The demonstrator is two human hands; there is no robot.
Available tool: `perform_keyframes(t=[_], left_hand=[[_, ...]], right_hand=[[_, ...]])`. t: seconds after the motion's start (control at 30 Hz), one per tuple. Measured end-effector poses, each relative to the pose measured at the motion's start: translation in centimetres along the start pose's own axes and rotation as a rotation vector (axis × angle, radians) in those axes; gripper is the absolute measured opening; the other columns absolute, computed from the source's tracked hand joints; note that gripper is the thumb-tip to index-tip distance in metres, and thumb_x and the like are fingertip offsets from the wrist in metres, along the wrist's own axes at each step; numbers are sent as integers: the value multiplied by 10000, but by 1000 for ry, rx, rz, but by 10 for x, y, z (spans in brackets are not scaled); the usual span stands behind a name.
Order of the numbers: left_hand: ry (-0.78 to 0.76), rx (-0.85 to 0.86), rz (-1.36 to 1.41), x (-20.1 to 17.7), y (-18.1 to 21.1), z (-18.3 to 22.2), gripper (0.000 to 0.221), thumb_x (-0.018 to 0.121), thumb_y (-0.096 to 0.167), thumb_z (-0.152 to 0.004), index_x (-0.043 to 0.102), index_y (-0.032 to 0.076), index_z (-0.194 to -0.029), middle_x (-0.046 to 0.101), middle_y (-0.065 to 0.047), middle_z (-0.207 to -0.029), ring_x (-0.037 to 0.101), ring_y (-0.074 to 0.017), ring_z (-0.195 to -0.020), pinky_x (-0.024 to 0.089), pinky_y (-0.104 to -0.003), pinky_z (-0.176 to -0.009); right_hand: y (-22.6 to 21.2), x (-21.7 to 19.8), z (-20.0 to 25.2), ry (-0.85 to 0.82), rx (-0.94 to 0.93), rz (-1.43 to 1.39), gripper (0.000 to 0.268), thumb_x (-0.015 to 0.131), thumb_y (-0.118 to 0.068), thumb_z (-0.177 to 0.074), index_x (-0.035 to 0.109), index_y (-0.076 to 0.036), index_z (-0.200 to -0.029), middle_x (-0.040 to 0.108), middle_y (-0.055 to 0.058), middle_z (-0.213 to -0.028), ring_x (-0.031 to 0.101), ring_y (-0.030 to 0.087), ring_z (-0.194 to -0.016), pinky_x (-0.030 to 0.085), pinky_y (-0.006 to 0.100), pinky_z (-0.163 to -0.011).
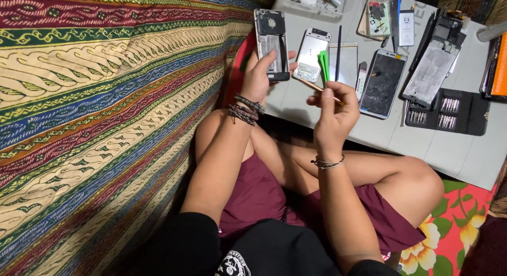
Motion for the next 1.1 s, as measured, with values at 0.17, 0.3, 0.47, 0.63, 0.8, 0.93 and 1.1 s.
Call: perform_keyframes(t=[0.17, 0.3, 0.47, 0.63, 0.8, 0.93, 1.1], left_hand=[[174, 211, -755, -28, 23, -9, 287, 548, 119, -943, 613, 35, -1210, 722, -92, -1055, 670, -193, -919, 528, -309, -835], [346, 150, -1232, -37, 22, -12, 283, 575, 68, -904, 558, 104, -1184, 719, -103, -1072, 721, -289, -940, 566, -409, -837], [344, 138, -1342, -46, 2, -27, 322, 563, 52, -900, 505, 83, -1215, 709, -162, -1121, 725, -358, -988, 570, -470, -865], [354, 3, -1281, -37, 2, -18, 330, 541, 125, -984, 494, 59, -1303, 676, -272, -1237, 645, -469, -1198, 548, -595, -979], [423, 34, -1555, -37, 8, -20, 424, 637, 253, -921, 520, 77, -1289, 664, -224, -1215, 644, -455, -1161, 547, -597, -875], [425, 36, -1637, -49, -2, -25, 518, 673, 305, -911, 521, 67, -1345, 631, -224, -1267, 620, -449, -1198, 525, -615, -918], [444, 8, -1735, -67, -12, -32, 703, 713, 479, -863, 523, 120, -1437, 577, -164, -1343, 611, -406, -1226, 547, -592, -904]], right_hand=[[23, -28, -6, 82, -69, 68, 130, 524, -69, -1079, 580, 4, -1170, 606, 77, -919, 603, 144, -784, 568, 274, -749], [29, -30, -15, 100, -208, 310, 160, 519, 18, -1033, 649, 8, -1125, 555, 63, -1025, 562, 139, -857, 496, 252, -750], [20, -16, -27, 77, -440, 549, 199, 561, 110, -949, 670, 9, -1081, 568, 110, -1019, 545, 228, -892, 461, 325, -789], [37, -16, -26, 57, -622, 648, 225, 587, 76, -994, 738, -67, -1080, 545, 43, -945, 575, 276, -870, 471, 393, -820], [36, -9, -22, 10, -677, 741, 252, 587, 71, -948, 721, -81, -1098, 554, 56, -990, 562, 305, -899, 425, 421, -812], [40, -9, -21, 1, -678, 763, 247, 586, 63, -943, 718, -87, -1088, 552, 56, -989, 559, 302, -910, 416, 420, -801], [42, -11, -22, 20, -670, 778, 229, 585, 46, -960, 713, -92, -1090, 554, 53, -993, 561, 300, -927, 415, 412, -803]])
Point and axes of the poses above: each hand's wrist, its own z-axis away from the middle knuckle, its own x-axis out of the palm, y = z × x, the point moved 9 cm from there along -z, towards the middle knuckle
